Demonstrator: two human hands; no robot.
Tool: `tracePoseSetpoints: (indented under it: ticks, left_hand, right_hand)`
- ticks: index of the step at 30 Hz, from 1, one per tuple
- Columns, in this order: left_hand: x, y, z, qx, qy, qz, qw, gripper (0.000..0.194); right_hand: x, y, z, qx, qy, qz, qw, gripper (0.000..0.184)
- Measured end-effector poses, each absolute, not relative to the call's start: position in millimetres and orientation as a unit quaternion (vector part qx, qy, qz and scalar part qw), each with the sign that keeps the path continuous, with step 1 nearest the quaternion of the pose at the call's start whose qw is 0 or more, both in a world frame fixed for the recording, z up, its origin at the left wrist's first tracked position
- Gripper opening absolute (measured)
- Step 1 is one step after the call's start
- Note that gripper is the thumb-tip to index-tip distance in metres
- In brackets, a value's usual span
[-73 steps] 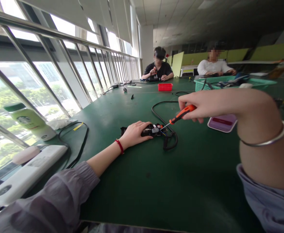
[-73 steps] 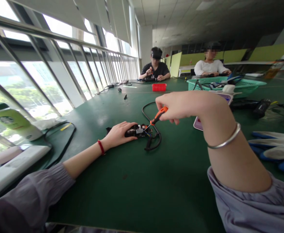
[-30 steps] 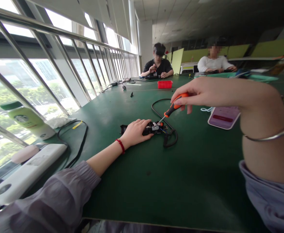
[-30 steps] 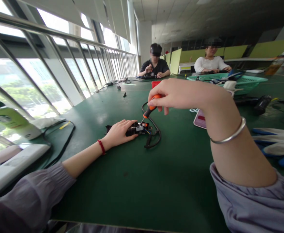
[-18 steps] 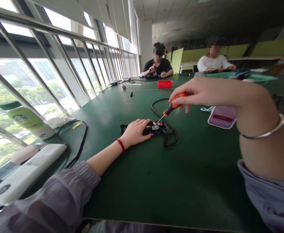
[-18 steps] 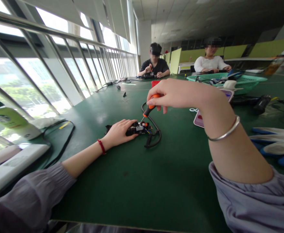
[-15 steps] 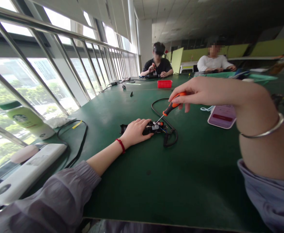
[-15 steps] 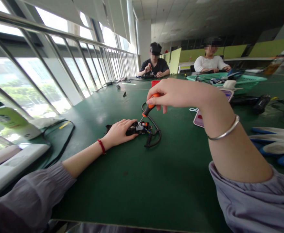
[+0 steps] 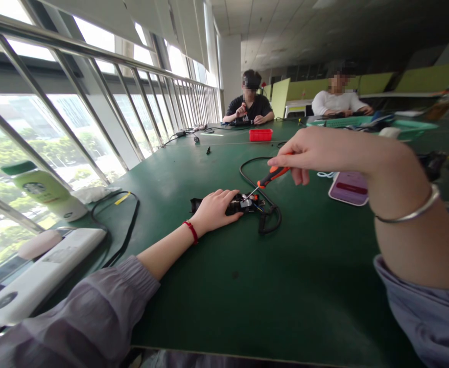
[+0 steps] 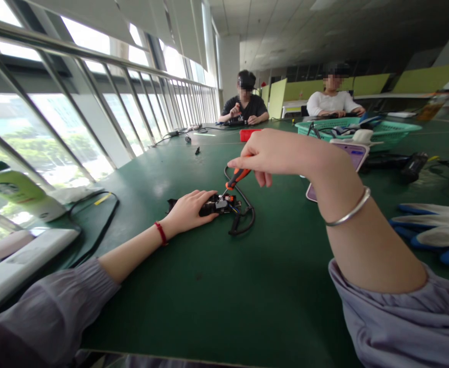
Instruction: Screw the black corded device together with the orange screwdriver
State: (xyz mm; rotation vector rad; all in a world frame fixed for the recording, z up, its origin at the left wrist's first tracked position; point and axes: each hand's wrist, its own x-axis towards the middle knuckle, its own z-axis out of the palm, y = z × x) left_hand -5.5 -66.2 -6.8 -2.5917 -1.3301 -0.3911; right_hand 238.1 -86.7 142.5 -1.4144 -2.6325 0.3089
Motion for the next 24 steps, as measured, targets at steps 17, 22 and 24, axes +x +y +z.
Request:
tracePoseSetpoints:
  ticks: [17,22,24]
  left_hand:
    - [0.4,-58.6,-11.7,-0.883,-0.434,-0.145,0.101,0.055]
    - [11.8,-56.7,-13.0,-0.887,-0.423,-0.160,0.089,0.055]
    - [16.9,-56.7,-13.7,-0.889,-0.415,-0.168,0.091,0.055]
  right_hand:
    - [207.6,-118.9,148.9,-0.525,-0.849,0.058,-0.025,0.053]
    - [202.8,-100.3,165.0,-0.463,-0.883,0.066,-0.036,0.036]
    - [203.6,-92.7,168.8,-0.450,-0.891,0.065,-0.025,0.032]
